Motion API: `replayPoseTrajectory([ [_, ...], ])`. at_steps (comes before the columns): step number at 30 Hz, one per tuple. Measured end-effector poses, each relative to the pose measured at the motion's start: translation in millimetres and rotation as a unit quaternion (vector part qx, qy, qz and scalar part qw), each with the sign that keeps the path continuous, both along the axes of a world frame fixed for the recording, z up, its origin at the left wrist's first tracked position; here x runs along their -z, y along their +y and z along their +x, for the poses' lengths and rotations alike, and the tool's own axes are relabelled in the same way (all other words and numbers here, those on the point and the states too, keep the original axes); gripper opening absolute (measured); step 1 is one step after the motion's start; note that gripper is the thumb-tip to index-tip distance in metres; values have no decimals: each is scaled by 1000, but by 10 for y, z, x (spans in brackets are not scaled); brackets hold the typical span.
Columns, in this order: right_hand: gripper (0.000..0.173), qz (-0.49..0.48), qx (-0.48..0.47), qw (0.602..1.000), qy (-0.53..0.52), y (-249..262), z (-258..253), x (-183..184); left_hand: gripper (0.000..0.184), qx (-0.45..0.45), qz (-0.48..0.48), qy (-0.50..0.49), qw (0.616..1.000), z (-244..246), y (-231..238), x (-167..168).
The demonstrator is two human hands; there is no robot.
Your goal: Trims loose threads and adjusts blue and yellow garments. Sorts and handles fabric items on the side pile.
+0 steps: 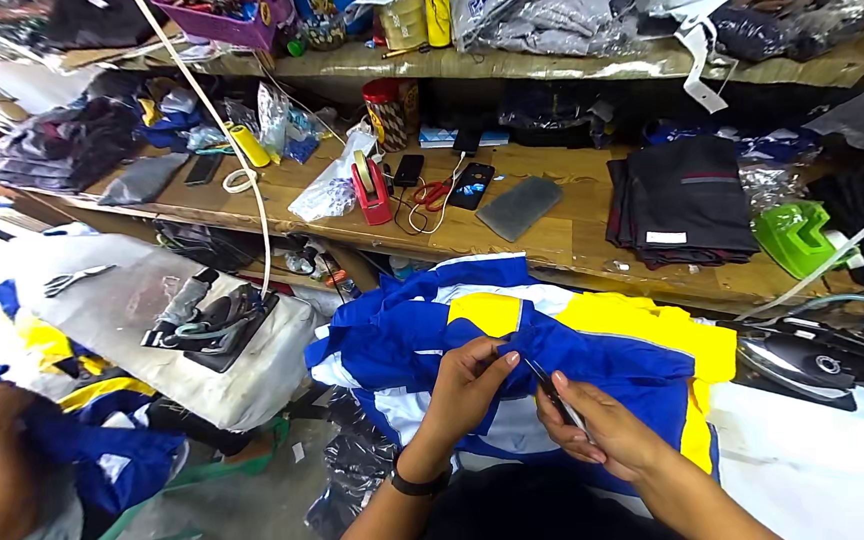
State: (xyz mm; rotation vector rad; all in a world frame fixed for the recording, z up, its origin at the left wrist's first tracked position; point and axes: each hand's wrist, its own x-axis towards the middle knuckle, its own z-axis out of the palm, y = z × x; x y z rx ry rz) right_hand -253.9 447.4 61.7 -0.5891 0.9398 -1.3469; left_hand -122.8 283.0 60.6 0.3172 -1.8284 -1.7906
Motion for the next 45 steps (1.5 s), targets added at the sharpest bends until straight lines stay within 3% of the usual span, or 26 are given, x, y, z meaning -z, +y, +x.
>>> replayPoseTrajectory([
  [10,42,7,46,996,70,-63,45,21,17,-29,-135,-39,990,57,-15,36],
  [15,35,-39,69,993,84,-80,86,56,14,-6,-7,-5,1000,46,24,12],
  [21,38,-67,111,988,79,-126,156,112,20,-23,92,22,995,22,156,-31],
  [28,38,-53,137,986,85,-160,190,92,18,-55,77,35,995,7,233,24],
  [33,37,-47,159,982,90,-179,252,115,2,-76,85,15,993,-11,286,-8],
  [41,37,-78,191,974,96,-176,374,146,5,-93,111,86,986,-36,396,77],
  [45,43,-37,174,982,69,-225,391,166,8,-118,142,86,979,-78,413,176],
])
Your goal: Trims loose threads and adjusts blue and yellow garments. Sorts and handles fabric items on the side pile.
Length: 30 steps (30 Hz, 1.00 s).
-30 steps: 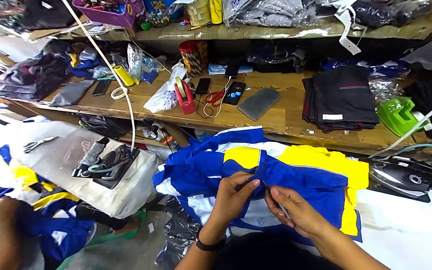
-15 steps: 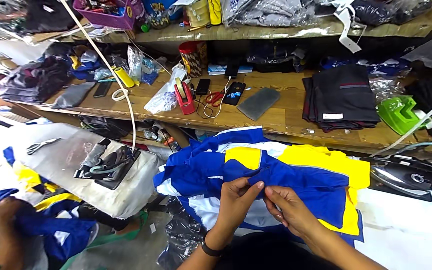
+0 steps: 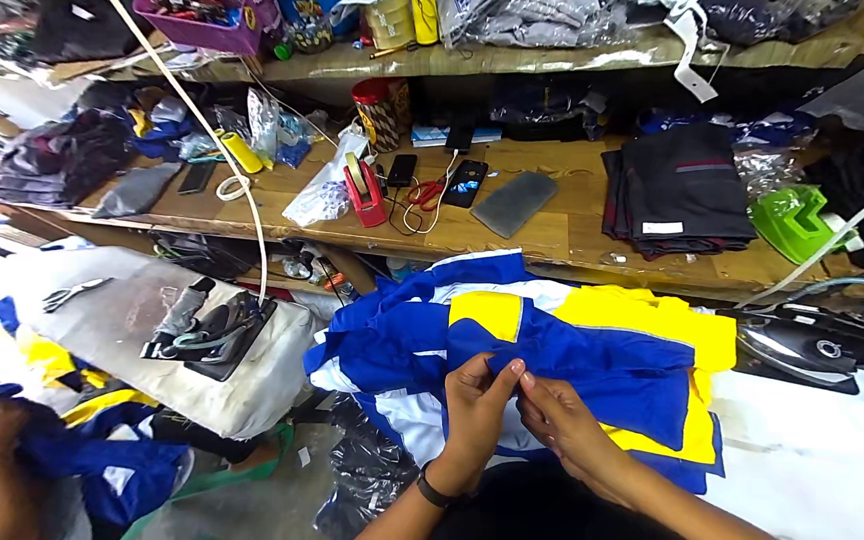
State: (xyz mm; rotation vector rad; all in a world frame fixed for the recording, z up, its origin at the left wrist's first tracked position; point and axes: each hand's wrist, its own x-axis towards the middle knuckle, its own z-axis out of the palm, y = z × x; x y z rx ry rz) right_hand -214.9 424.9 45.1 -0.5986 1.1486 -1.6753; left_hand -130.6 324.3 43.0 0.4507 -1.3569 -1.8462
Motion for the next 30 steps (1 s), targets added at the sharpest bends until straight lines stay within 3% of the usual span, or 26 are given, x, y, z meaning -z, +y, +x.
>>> replayPoseTrajectory([
  [6,42,28,-22,999,22,-40,-134,-29,23,34,-26,-46,998,53,-134,10],
  [30,40,15,-33,999,36,-10,-147,-29,22,10,-85,-41,995,57,-119,1],
])
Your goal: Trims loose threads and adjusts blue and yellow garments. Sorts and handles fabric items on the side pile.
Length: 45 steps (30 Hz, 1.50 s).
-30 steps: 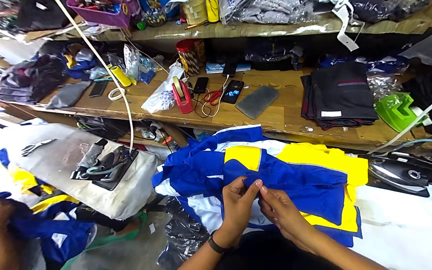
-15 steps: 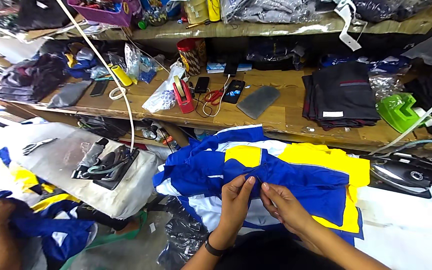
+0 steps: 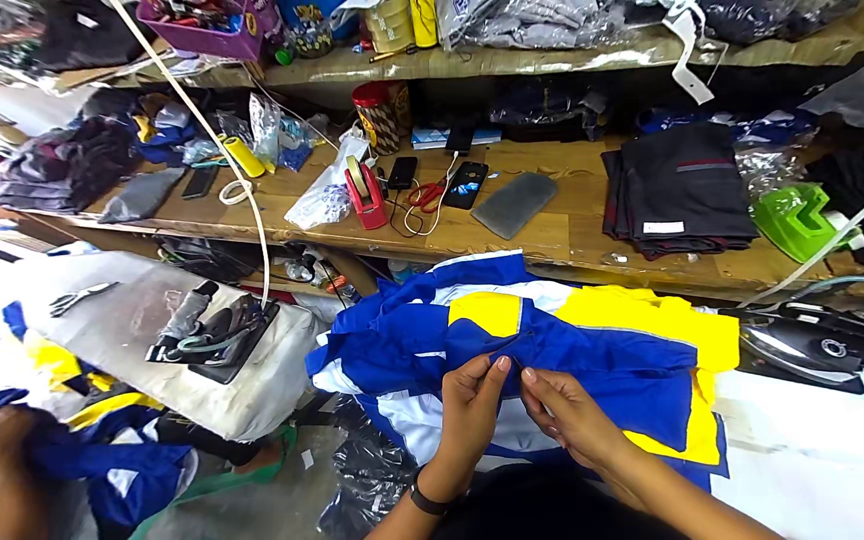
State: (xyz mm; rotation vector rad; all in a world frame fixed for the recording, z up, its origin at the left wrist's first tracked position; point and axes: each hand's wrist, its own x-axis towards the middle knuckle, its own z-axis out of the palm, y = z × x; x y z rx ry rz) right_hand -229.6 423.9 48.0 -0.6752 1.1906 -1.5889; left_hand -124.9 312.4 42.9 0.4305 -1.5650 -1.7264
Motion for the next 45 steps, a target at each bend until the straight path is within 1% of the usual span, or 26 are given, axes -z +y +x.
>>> replayPoseTrajectory([
  [5,42,5,-19,1000,-23,7,2,26,22,-2,-17,-3,1000,28,6,70],
  [11,43,-3,9,999,-48,-64,55,202,23,-37,-12,-35,999,-9,33,173],
  [15,42,59,-41,997,-42,-80,-83,146,27,-44,33,-63,996,-28,-27,200],
  [18,37,94,-102,990,0,-35,-210,63,27,-39,60,-87,994,-23,-124,195],
  [19,36,88,-104,990,21,-13,-237,43,27,-35,61,-91,993,-10,-155,188],
  [20,34,68,-81,993,48,6,-247,34,26,-31,60,-94,993,8,-184,180],
  [22,21,-6,27,992,123,0,-240,31,24,-24,53,-95,994,27,-211,164],
  [23,19,-33,72,983,166,-31,-244,27,22,-20,52,-94,994,34,-209,156],
  [24,28,-46,99,972,210,-76,-259,14,19,-15,52,-92,994,35,-201,146],
  [25,40,-45,100,964,244,-118,-285,-4,17,-9,52,-89,995,31,-186,137],
  [26,45,-34,81,960,266,-146,-311,-23,17,-3,52,-82,995,28,-165,134],
  [29,27,-8,48,955,293,-253,-343,10,17,16,39,-53,998,21,-161,152],
  [34,28,-2,70,940,333,-318,-323,67,17,19,5,-71,997,66,-206,189],
  [36,28,-13,76,945,318,-341,-329,110,16,33,19,-49,998,58,-220,197],
  [37,27,-19,75,953,293,-356,-329,130,17,46,48,-34,997,57,-221,203],
  [38,23,-22,68,964,255,-375,-322,144,18,58,82,-20,995,53,-220,207],
  [40,11,-18,42,987,152,-400,-311,157,20,86,147,4,985,33,-215,215],
  [41,7,-14,28,993,117,-393,-326,156,20,99,169,10,980,17,-220,219],
  [42,8,-11,15,993,118,-377,-357,156,20,112,178,8,978,9,-236,213],
  [43,12,-6,5,986,165,-355,-411,158,21,121,174,1,977,6,-264,196],
  [44,19,3,2,969,246,-323,-484,157,21,126,160,-12,979,7,-295,169],
  [45,26,20,6,938,347,-281,-566,142,20,130,143,-30,981,9,-327,136],
])
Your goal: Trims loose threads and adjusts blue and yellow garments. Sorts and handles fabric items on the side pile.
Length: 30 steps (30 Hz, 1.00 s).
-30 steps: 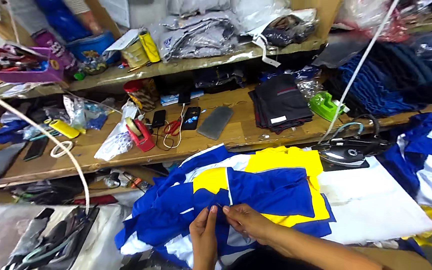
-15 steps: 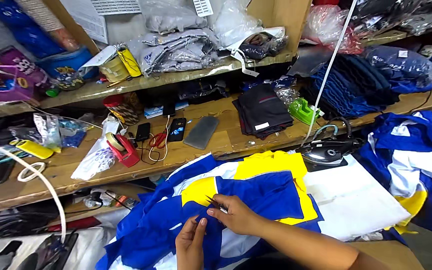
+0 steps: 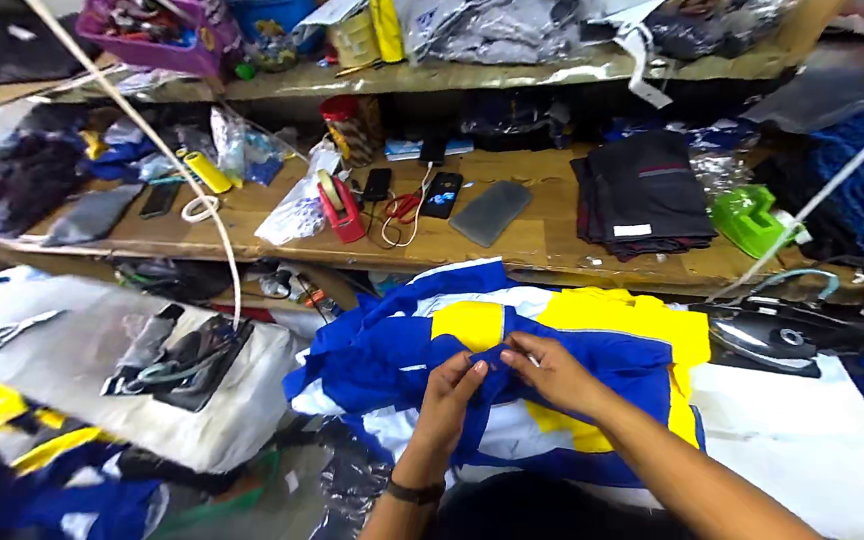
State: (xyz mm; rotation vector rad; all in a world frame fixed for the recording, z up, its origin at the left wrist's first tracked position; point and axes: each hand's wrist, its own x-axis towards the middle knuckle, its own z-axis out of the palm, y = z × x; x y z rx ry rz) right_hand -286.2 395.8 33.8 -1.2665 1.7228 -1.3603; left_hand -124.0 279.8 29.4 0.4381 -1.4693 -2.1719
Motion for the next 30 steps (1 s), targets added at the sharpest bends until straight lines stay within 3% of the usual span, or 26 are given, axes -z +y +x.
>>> replayPoseTrajectory([
  [4,32,30,22,944,328,192,-311,-342,19,30,-38,-48,998,-57,-91,-146],
  [7,68,40,-41,882,469,289,-449,-687,20,57,-52,-62,995,-128,-114,-206],
  [10,62,44,-109,820,560,286,-523,-959,21,80,-80,-75,991,-202,-118,-254],
  [18,47,46,-197,748,632,87,-484,-1283,24,108,-142,-119,977,-289,-162,-315],
  [30,47,108,-258,730,623,-111,-404,-1327,24,119,-176,-132,968,-281,-218,-327],
])
